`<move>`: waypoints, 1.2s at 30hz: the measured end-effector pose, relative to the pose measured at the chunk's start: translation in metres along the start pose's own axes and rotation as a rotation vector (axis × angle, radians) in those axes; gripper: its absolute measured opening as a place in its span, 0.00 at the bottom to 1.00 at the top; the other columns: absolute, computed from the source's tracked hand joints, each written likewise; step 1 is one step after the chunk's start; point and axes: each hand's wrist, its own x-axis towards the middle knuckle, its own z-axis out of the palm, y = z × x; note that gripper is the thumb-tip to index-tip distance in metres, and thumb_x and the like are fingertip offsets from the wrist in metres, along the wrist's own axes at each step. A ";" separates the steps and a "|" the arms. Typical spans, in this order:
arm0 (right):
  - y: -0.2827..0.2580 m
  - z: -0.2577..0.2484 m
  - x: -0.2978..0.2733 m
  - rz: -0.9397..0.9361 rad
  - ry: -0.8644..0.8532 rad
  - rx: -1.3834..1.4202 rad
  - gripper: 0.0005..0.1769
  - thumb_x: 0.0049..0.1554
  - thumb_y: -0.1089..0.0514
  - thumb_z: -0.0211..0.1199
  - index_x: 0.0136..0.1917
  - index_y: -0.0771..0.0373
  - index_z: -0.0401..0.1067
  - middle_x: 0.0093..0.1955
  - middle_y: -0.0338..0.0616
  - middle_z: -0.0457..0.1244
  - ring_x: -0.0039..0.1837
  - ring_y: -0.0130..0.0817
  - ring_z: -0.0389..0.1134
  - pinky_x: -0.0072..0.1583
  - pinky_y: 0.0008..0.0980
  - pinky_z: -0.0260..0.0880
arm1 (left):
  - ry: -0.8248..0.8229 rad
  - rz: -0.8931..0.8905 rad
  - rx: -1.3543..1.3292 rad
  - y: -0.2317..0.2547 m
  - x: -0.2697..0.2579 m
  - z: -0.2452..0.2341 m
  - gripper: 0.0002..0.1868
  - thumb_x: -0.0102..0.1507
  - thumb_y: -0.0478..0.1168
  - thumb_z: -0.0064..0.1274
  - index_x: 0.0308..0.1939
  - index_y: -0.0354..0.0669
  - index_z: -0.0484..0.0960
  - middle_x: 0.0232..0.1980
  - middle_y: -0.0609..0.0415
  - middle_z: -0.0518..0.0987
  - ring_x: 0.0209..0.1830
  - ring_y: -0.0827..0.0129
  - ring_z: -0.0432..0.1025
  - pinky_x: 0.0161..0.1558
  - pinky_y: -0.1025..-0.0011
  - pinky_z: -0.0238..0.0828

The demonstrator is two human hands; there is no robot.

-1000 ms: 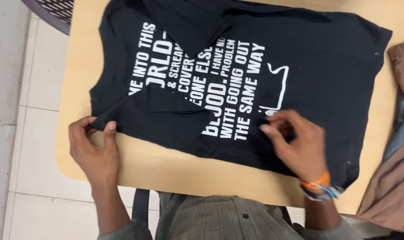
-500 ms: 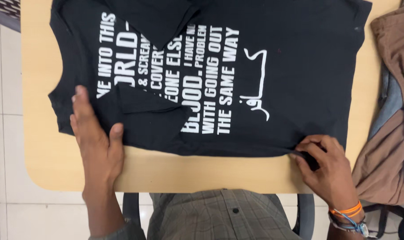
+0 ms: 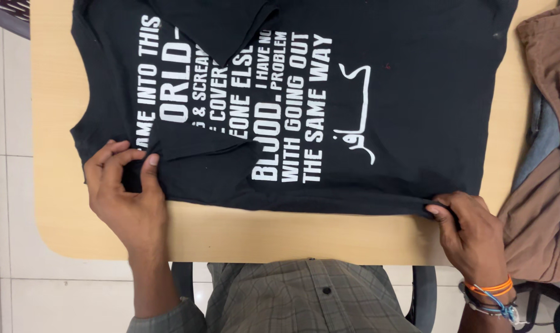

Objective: The person folds shirts and pants by hand on a table and places them into an open suitcase.

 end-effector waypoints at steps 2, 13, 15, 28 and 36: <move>-0.001 0.001 0.000 0.042 0.026 -0.002 0.08 0.57 0.59 0.72 0.47 0.64 0.76 0.43 0.43 0.69 0.47 0.40 0.69 0.48 0.34 0.67 | 0.047 -0.005 -0.028 -0.003 0.002 0.001 0.06 0.69 0.29 0.61 0.46 0.35 0.79 0.57 0.48 0.76 0.64 0.56 0.74 0.68 0.62 0.71; 0.007 -0.030 0.014 0.055 -0.342 0.120 0.14 0.49 0.59 0.69 0.50 0.62 0.76 0.43 0.39 0.69 0.40 0.35 0.69 0.42 0.32 0.69 | 0.007 0.022 0.062 -0.019 0.011 -0.007 0.05 0.77 0.33 0.55 0.49 0.32 0.77 0.46 0.47 0.79 0.45 0.60 0.75 0.51 0.66 0.70; 0.005 -0.038 0.015 0.219 -0.326 0.120 0.12 0.52 0.61 0.67 0.52 0.63 0.77 0.41 0.43 0.70 0.37 0.35 0.68 0.39 0.32 0.69 | 0.025 0.000 0.020 -0.021 0.009 -0.006 0.06 0.78 0.33 0.54 0.50 0.32 0.76 0.45 0.48 0.79 0.44 0.63 0.74 0.49 0.67 0.70; 0.026 -0.008 0.073 0.098 0.014 -0.187 0.15 0.62 0.50 0.75 0.50 0.64 0.77 0.36 0.49 0.68 0.36 0.39 0.70 0.40 0.33 0.67 | -0.052 -0.035 0.046 0.007 0.046 -0.005 0.14 0.72 0.29 0.62 0.61 0.34 0.78 0.42 0.48 0.77 0.42 0.64 0.70 0.48 0.65 0.67; -0.017 -0.012 0.072 0.117 0.418 -0.062 0.09 0.75 0.63 0.59 0.53 0.69 0.76 0.46 0.49 0.71 0.48 0.37 0.74 0.52 0.32 0.73 | 0.126 0.265 0.006 0.034 0.036 0.004 0.12 0.77 0.31 0.49 0.64 0.35 0.71 0.65 0.45 0.72 0.69 0.54 0.67 0.69 0.61 0.64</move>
